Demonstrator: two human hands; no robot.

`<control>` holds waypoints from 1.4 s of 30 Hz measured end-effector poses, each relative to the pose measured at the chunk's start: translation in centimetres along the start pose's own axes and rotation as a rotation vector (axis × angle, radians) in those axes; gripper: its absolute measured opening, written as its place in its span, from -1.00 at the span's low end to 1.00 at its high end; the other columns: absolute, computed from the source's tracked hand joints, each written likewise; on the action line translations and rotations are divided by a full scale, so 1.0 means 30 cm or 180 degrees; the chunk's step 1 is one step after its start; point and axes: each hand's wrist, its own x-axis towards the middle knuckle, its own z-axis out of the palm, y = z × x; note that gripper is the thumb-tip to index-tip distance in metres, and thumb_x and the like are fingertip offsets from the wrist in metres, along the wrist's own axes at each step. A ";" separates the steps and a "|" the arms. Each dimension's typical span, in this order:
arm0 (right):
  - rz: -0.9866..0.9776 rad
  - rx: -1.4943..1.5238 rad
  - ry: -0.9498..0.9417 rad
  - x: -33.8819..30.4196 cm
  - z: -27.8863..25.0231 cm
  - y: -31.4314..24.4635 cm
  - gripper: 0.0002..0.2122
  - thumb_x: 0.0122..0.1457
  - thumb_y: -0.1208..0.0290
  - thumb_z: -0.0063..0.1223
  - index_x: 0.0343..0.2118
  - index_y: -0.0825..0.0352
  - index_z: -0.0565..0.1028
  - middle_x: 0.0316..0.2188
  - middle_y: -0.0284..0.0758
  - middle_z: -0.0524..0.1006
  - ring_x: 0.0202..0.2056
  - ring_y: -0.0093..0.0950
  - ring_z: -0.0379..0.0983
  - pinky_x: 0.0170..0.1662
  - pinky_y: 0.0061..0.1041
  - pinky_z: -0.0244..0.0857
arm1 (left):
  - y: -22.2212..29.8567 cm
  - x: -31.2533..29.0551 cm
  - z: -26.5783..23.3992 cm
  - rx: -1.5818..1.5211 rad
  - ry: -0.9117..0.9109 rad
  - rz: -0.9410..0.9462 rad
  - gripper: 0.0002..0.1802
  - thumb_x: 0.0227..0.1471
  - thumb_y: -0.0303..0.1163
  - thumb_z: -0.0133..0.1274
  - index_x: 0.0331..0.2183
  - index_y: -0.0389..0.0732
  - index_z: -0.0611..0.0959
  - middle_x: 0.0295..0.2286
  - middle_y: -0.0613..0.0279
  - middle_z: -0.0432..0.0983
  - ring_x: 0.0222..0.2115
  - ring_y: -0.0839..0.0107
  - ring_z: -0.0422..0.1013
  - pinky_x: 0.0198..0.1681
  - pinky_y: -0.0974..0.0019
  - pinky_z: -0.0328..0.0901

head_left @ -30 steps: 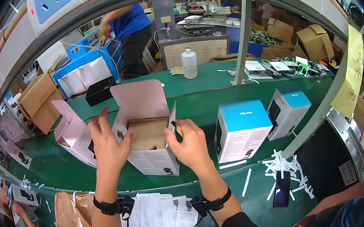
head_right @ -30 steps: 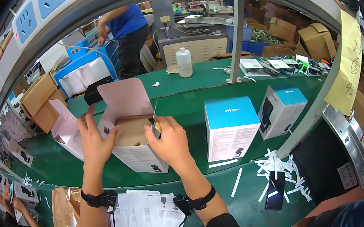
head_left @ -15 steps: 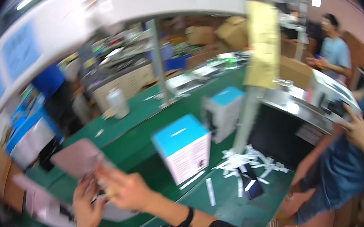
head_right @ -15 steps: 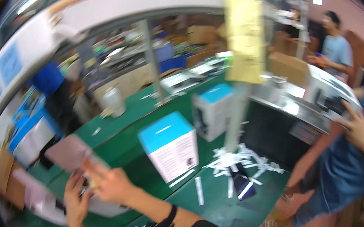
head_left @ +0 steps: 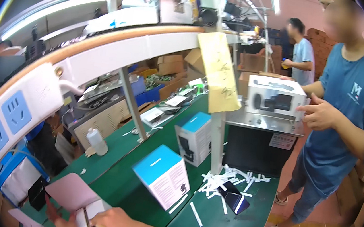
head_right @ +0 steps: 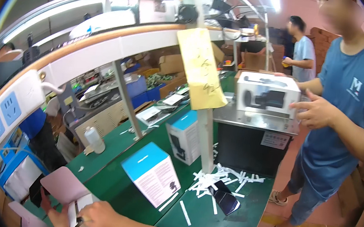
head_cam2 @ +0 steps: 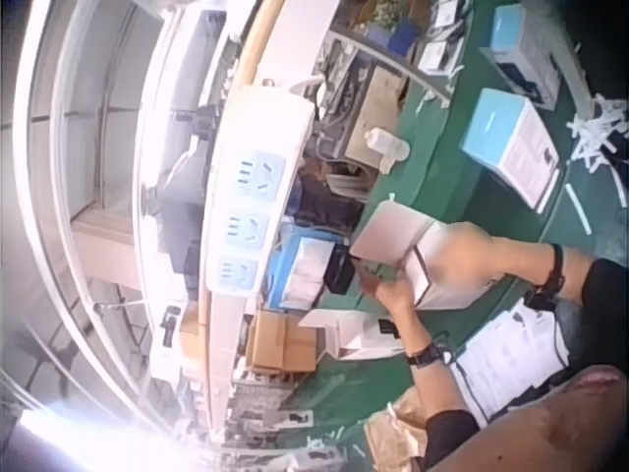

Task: Packaging electronic components and manuals into blue and white boxes on an assembly line.

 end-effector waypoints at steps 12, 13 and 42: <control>0.1169 0.1336 0.1623 0.031 0.025 0.047 -0.50 -0.15 0.60 0.40 -0.13 0.34 0.36 -0.12 -0.20 0.39 -0.17 -0.38 0.44 -0.16 -0.46 0.39 | 0.100 -0.117 -0.093 -0.1792 -0.0722 0.0429 -0.53 -0.19 -0.39 0.33 -0.19 -0.37 0.62 -0.16 -0.05 0.55 -0.05 0.13 0.47 0.07 0.16 0.30; 0.1210 0.1672 0.1913 0.029 0.038 0.036 -0.52 -0.16 0.61 0.37 -0.15 0.34 0.38 -0.13 -0.18 0.41 -0.16 -0.33 0.43 -0.17 -0.46 0.37 | 0.105 -0.128 -0.115 -0.1717 -0.0745 0.0525 -0.47 -0.17 -0.25 0.34 -0.17 -0.38 0.61 -0.15 -0.08 0.55 -0.04 0.09 0.47 0.07 0.13 0.31; 0.0432 0.2008 0.0170 -0.093 -0.133 0.148 -0.34 -0.27 0.16 0.58 -0.05 0.36 0.58 0.18 -0.17 0.35 -0.08 -0.50 0.42 -0.25 -0.63 0.30 | 0.080 -0.290 0.074 -0.2041 0.0055 0.1201 -0.45 0.01 -0.23 0.15 -0.07 -0.22 0.26 -0.06 -0.16 0.37 0.10 -0.17 0.25 0.23 -0.30 -0.01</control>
